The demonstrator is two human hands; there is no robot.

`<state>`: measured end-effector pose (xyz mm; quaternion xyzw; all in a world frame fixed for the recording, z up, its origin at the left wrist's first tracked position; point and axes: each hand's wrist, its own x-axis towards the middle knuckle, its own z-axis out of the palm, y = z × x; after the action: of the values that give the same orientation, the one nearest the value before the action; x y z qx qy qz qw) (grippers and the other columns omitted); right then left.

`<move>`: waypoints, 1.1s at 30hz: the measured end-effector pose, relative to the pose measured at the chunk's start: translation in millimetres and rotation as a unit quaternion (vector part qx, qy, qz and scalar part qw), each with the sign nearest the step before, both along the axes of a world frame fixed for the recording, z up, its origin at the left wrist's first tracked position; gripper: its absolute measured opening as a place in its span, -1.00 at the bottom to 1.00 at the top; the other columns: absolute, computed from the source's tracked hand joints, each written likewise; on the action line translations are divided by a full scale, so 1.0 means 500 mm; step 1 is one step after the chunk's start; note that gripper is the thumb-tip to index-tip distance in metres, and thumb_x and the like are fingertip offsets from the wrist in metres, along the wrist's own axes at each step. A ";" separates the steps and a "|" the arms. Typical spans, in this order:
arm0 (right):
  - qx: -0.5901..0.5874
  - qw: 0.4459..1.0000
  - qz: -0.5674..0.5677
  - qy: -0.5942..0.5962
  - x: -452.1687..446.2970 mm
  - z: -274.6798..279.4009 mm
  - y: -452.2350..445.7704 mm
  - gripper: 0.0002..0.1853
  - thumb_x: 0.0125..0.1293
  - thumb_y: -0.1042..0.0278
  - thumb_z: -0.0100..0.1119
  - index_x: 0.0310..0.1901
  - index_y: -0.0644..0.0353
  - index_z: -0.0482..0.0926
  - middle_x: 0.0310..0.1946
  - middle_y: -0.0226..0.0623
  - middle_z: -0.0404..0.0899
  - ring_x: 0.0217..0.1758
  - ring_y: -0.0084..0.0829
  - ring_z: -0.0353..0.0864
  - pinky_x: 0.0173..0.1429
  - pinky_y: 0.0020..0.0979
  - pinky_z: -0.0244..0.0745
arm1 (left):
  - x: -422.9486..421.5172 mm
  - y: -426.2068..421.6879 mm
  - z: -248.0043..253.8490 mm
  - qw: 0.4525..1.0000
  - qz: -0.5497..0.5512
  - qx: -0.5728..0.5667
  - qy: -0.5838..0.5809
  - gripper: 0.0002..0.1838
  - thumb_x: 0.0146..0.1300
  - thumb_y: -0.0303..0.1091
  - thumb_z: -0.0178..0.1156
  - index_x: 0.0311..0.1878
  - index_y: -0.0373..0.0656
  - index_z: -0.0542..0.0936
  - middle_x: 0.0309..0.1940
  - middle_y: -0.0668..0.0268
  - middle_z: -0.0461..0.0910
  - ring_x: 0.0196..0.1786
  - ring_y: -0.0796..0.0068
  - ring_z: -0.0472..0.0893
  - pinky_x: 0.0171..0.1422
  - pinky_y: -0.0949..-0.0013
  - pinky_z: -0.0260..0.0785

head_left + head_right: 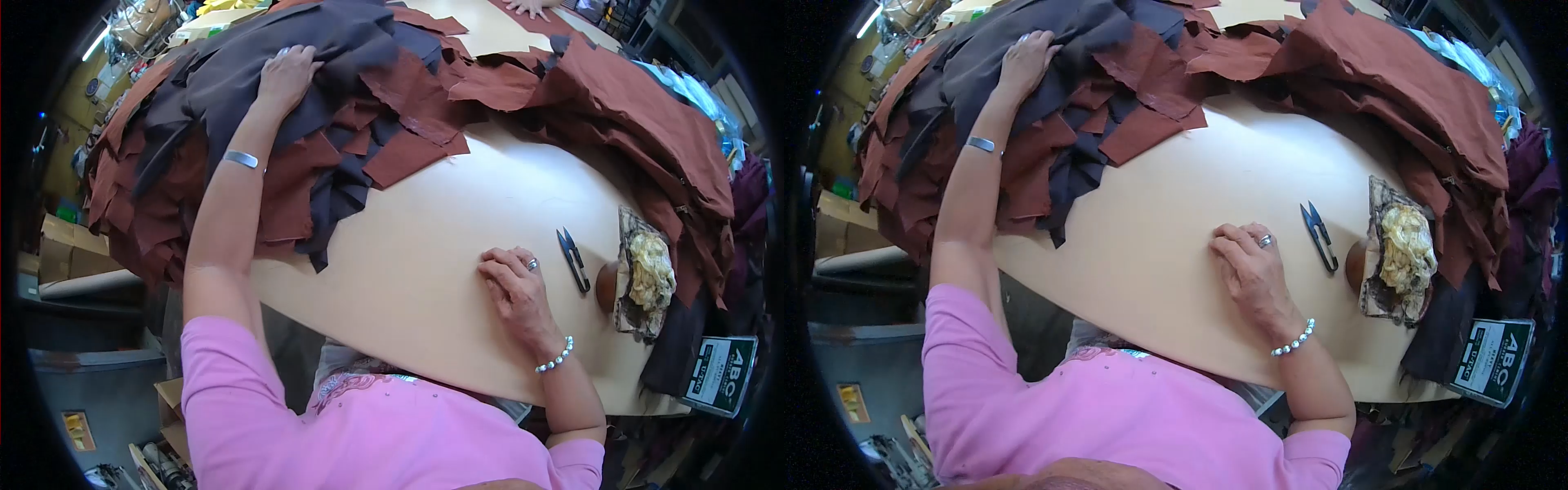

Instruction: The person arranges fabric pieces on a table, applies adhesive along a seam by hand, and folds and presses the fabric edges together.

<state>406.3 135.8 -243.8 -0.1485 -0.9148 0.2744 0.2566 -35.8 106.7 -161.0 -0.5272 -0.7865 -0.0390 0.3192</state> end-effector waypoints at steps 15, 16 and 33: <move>-0.046 0.992 -0.089 0.071 0.007 -0.022 -0.012 -0.63 0.14 0.66 0.14 0.01 0.22 0.48 -0.04 -0.20 0.54 -0.07 -0.21 0.52 0.02 -0.31 0.48 | 0.040 -0.188 0.143 0.702 -0.229 0.176 -0.651 -0.65 0.36 -0.15 0.02 -0.04 -0.25 0.57 -0.19 0.20 0.58 -0.03 0.36 0.54 0.09 0.37 0.31; -0.077 0.986 -0.112 0.097 0.011 -0.029 -0.011 -0.60 0.16 0.66 0.12 0.06 0.20 0.46 0.00 -0.20 0.53 -0.07 -0.22 0.53 0.00 -0.32 0.50 | 0.087 -0.217 0.153 0.709 -0.235 0.095 -0.658 -0.65 0.36 -0.16 0.02 -0.05 -0.25 0.57 -0.21 0.22 0.57 -0.05 0.39 0.53 0.09 0.38 0.31; -0.137 0.977 -0.137 0.089 0.011 -0.030 -0.008 -0.58 0.18 0.66 0.11 0.10 0.16 0.45 0.11 -0.25 0.49 -0.06 -0.39 0.57 -0.01 -0.42 0.54 | 0.158 -0.396 0.107 0.980 0.168 0.076 -0.080 -0.60 0.34 0.03 0.00 0.07 0.01 0.55 -0.04 0.17 0.60 0.02 0.08 0.57 0.00 0.09 0.41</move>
<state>411.8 131.7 -258.7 -0.2812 -0.8132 0.3711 0.3491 43.0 -91.1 -107.6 -0.3572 -0.8813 -0.0868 0.2971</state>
